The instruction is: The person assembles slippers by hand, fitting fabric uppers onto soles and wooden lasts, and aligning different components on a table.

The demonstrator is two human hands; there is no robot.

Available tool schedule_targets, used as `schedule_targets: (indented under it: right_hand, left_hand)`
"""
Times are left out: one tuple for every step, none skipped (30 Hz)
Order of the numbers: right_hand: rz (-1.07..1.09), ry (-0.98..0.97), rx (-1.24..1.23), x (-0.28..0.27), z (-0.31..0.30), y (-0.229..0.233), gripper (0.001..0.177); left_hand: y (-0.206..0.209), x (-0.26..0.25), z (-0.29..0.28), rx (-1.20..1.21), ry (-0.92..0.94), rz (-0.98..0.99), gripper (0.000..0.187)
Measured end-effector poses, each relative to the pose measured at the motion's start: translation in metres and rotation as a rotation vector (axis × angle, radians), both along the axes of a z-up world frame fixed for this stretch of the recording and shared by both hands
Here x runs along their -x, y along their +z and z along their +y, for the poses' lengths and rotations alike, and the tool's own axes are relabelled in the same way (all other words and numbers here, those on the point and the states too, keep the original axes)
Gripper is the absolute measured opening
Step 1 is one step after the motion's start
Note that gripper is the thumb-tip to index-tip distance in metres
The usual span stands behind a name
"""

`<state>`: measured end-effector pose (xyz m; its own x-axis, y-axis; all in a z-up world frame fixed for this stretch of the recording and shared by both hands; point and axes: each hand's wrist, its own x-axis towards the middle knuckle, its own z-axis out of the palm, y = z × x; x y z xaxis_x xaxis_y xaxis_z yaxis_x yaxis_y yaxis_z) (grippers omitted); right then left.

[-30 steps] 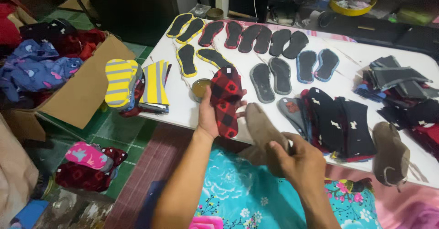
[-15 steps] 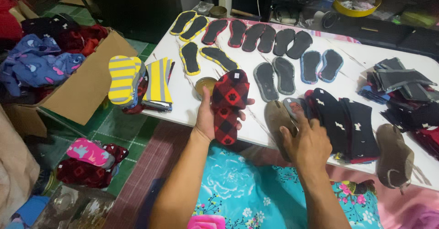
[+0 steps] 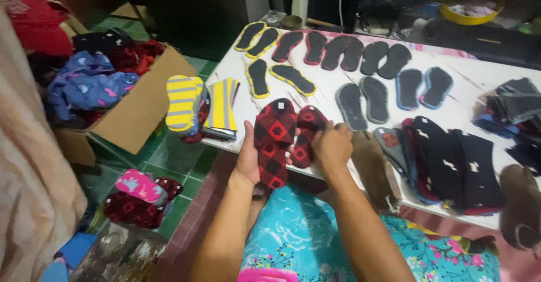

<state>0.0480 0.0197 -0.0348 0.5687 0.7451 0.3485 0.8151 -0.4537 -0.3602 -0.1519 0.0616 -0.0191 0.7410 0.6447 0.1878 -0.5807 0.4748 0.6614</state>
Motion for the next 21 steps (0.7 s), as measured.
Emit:
schedule_targets:
  right_hand:
    - [0.088, 0.02, -0.082, -0.003, -0.002, -0.001, 0.036]
    - [0.169, 0.038, -0.159, -0.008, -0.009, 0.001, 0.04]
    - [0.251, 0.057, -0.234, -0.01, -0.015, 0.005, 0.044]
    - [0.372, 0.081, -0.317, -0.011, -0.026, 0.009, 0.046]
    - [0.492, 0.104, -0.4, -0.011, -0.04, 0.014, 0.048]
    - [0.613, 0.12, -0.486, -0.012, -0.052, 0.019, 0.051]
    - [0.581, 0.172, -0.532, -0.013, -0.062, 0.023, 0.052]
    - [0.543, 0.222, -0.585, -0.015, -0.071, 0.026, 0.054]
    - [0.503, 0.274, -0.637, -0.019, -0.079, 0.028, 0.056]
    - [0.632, 0.283, -0.658, -0.021, -0.085, 0.029, 0.057]
    - [0.761, 0.293, -0.678, -0.022, -0.091, 0.028, 0.058]
    - [0.891, 0.308, -0.697, -0.025, -0.094, 0.026, 0.06]
    - [0.909, 0.362, -0.74, -0.029, -0.095, 0.024, 0.06]
    - [0.929, 0.418, -0.779, -0.032, -0.094, 0.021, 0.059]
    - [0.949, 0.475, -0.818, -0.036, -0.095, 0.019, 0.06]
    - [1.005, 0.5, -0.802, -0.039, -0.099, 0.018, 0.065]
    - [1.061, 0.524, -0.786, -0.042, -0.105, 0.018, 0.071]
    - [1.119, 0.551, -0.771, -0.044, -0.109, 0.019, 0.076]
    - [1.153, 0.533, -0.767, -0.044, -0.112, 0.022, 0.078]
    - [1.186, 0.516, -0.764, -0.045, -0.114, 0.024, 0.079]
    - [1.22, 0.499, -0.761, -0.045, -0.115, 0.026, 0.081]
  left_hand:
    - [-0.002, 0.004, 0.001, -0.001, 0.01, 0.014, 0.1]
    - [-0.005, 0.005, 0.001, 0.004, 0.018, 0.021, 0.099]
    - [-0.007, 0.005, 0.001, 0.009, 0.026, 0.027, 0.098]
    - [-0.009, 0.001, 0.001, 0.016, 0.019, 0.034, 0.098]
    - [-0.01, -0.004, 0.003, 0.022, 0.011, 0.04, 0.098]
    - [-0.01, -0.011, 0.004, 0.027, -0.004, 0.049, 0.098]
    - [-0.011, -0.017, 0.001, 0.046, -0.032, 0.007, 0.097]
    - [-0.009, -0.026, 0.002, 0.057, -0.066, -0.038, 0.097]
    - [-0.008, -0.035, 0.001, 0.068, -0.099, -0.082, 0.097]
    - [-0.007, -0.042, -0.002, 0.092, -0.099, -0.078, 0.095]
    - [-0.006, -0.049, -0.005, 0.116, -0.1, -0.075, 0.094]
    - [-0.004, -0.056, -0.007, 0.138, -0.095, -0.072, 0.092]
    - [-0.004, -0.061, -0.008, 0.137, -0.12, -0.088, 0.091]
    - [-0.004, -0.064, -0.011, 0.138, -0.141, -0.103, 0.09]
    - [-0.005, -0.067, -0.014, 0.139, -0.162, -0.118, 0.089]
    - [-0.006, -0.068, -0.015, 0.13, -0.169, -0.128, 0.089]
    - [-0.007, -0.07, -0.016, 0.12, -0.176, -0.138, 0.09]
    - [-0.007, -0.07, -0.017, 0.108, -0.181, -0.147, 0.09]
    - [-0.008, -0.07, -0.018, 0.125, -0.189, -0.155, 0.089]
    - [-0.009, -0.069, -0.018, 0.14, -0.198, -0.162, 0.089]
    - [-0.009, -0.069, -0.018, 0.155, -0.207, -0.17, 0.089]
